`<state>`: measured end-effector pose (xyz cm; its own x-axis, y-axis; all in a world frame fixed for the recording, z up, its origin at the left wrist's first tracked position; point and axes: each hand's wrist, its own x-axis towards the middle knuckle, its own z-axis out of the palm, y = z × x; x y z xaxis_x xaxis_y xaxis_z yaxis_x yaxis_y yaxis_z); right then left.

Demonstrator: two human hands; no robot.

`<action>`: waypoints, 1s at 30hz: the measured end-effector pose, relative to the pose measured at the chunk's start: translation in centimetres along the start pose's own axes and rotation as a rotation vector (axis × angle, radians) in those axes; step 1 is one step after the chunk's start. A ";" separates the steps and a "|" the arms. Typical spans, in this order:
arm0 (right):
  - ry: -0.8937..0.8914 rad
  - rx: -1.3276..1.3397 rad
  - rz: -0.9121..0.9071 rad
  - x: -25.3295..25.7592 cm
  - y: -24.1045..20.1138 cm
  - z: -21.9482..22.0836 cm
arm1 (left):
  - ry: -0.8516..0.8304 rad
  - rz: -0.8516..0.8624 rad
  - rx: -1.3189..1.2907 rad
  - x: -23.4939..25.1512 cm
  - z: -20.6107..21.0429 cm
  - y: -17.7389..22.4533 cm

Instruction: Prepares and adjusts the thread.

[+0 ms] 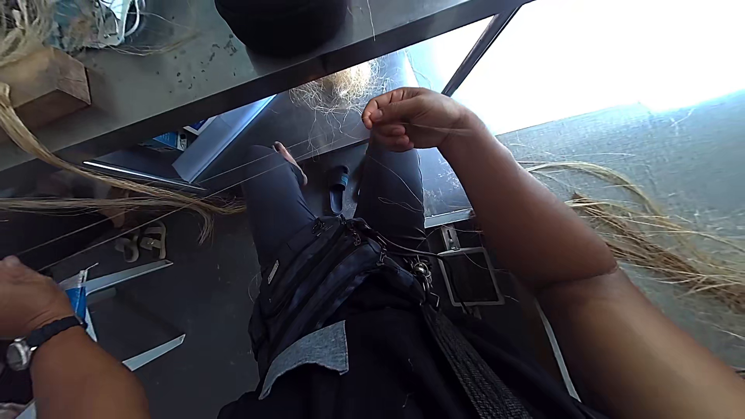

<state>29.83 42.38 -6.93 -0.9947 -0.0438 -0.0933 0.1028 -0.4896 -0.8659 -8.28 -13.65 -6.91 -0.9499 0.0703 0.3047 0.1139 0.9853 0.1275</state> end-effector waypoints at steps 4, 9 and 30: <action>0.012 -0.007 -0.023 -1.1 -0.9 -0.9 | -0.100 -0.101 0.173 -2.4 2.3 -1.2; 0.094 -0.005 -0.008 -2.3 -1.8 -2.2 | -0.164 -0.182 0.217 -5.5 5.3 -2.9; 1.090 -0.102 -0.168 -1.1 -1.7 -4.3 | -0.283 0.103 -0.279 -6.0 5.4 1.0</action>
<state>30.82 46.99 -7.48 -0.4615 0.8312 -0.3101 0.0171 -0.3412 -0.9398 -4.01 -12.26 -13.69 -0.9676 0.2447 0.0619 0.2499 0.8937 0.3726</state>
